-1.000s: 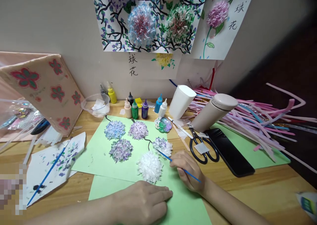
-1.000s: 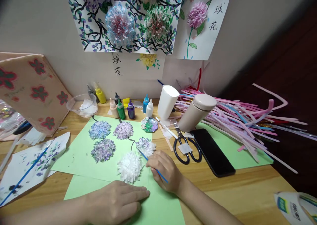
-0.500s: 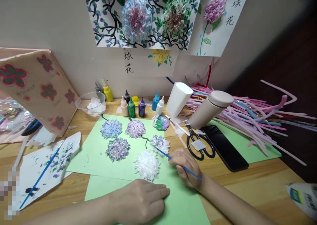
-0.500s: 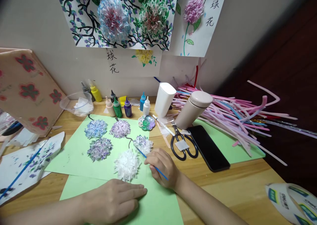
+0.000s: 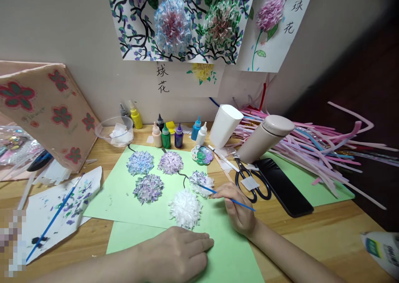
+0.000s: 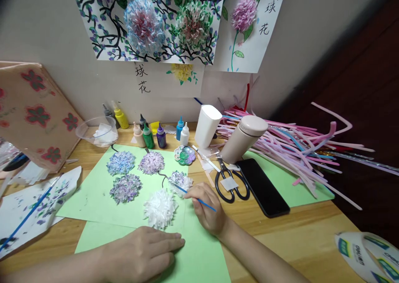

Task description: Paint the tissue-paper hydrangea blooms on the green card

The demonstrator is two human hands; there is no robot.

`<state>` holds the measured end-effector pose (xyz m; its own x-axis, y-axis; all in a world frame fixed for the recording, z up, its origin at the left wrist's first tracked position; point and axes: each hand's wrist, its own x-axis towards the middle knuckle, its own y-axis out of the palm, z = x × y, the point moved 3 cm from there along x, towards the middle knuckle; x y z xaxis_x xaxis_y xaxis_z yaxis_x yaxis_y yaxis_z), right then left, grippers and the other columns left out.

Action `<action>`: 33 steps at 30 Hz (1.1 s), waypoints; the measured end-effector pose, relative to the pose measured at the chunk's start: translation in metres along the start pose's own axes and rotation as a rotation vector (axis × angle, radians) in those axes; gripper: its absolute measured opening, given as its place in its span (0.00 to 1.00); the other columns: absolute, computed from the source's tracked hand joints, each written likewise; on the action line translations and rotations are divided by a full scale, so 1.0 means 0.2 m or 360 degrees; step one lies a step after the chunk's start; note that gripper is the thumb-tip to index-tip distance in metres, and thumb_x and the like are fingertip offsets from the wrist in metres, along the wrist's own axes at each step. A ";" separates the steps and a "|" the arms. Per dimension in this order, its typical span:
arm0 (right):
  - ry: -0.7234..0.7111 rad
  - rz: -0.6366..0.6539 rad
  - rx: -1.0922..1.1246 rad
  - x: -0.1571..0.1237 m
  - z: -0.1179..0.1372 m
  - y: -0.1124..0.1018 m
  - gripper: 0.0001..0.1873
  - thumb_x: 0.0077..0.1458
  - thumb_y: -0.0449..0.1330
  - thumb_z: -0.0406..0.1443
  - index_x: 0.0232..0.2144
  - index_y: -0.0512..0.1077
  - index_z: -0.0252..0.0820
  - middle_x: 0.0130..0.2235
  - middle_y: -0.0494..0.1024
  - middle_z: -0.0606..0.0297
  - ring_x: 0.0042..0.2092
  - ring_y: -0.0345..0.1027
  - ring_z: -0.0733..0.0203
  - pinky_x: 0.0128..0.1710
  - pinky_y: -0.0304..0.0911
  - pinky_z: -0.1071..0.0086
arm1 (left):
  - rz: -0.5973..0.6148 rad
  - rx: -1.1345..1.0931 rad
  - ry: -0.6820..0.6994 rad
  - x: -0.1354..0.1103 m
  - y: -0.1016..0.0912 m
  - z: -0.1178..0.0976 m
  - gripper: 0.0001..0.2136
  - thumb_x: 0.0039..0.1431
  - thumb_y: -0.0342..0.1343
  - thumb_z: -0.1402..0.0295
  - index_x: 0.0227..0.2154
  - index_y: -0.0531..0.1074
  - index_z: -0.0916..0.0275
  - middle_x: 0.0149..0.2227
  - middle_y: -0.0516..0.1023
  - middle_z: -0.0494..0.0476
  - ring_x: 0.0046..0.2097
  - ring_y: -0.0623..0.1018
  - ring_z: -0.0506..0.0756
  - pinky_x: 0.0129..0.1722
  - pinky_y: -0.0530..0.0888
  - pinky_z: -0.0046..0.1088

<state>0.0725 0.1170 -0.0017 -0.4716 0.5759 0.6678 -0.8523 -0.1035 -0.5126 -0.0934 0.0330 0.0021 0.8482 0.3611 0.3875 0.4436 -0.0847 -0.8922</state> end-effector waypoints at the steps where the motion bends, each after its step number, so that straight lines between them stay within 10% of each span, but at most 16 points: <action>1: 0.0028 -0.0022 0.0016 0.00 -0.01 0.00 0.12 0.61 0.45 0.31 0.40 0.67 0.44 0.31 0.75 0.62 0.35 0.69 0.59 0.35 0.65 0.65 | 0.0005 -0.0001 -0.0002 0.00 0.00 0.00 0.11 0.61 0.43 0.76 0.29 0.71 0.68 0.44 0.79 0.66 0.45 0.78 0.57 0.39 0.79 0.29; 33: 0.0436 -0.0386 0.0359 -0.02 -0.05 -0.01 0.12 0.63 0.45 0.35 0.38 0.69 0.45 0.33 0.78 0.63 0.36 0.73 0.59 0.34 0.68 0.64 | -0.0072 0.0026 -0.0002 0.01 -0.01 -0.01 0.08 0.61 0.45 0.75 0.32 0.68 0.66 0.41 0.79 0.62 0.41 0.78 0.54 0.36 0.76 0.25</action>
<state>0.0786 0.1238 -0.0092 -0.1998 0.7965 0.5707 -0.9736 -0.0956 -0.2073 -0.0925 0.0314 0.0043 0.8270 0.3653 0.4274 0.4769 -0.0532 -0.8773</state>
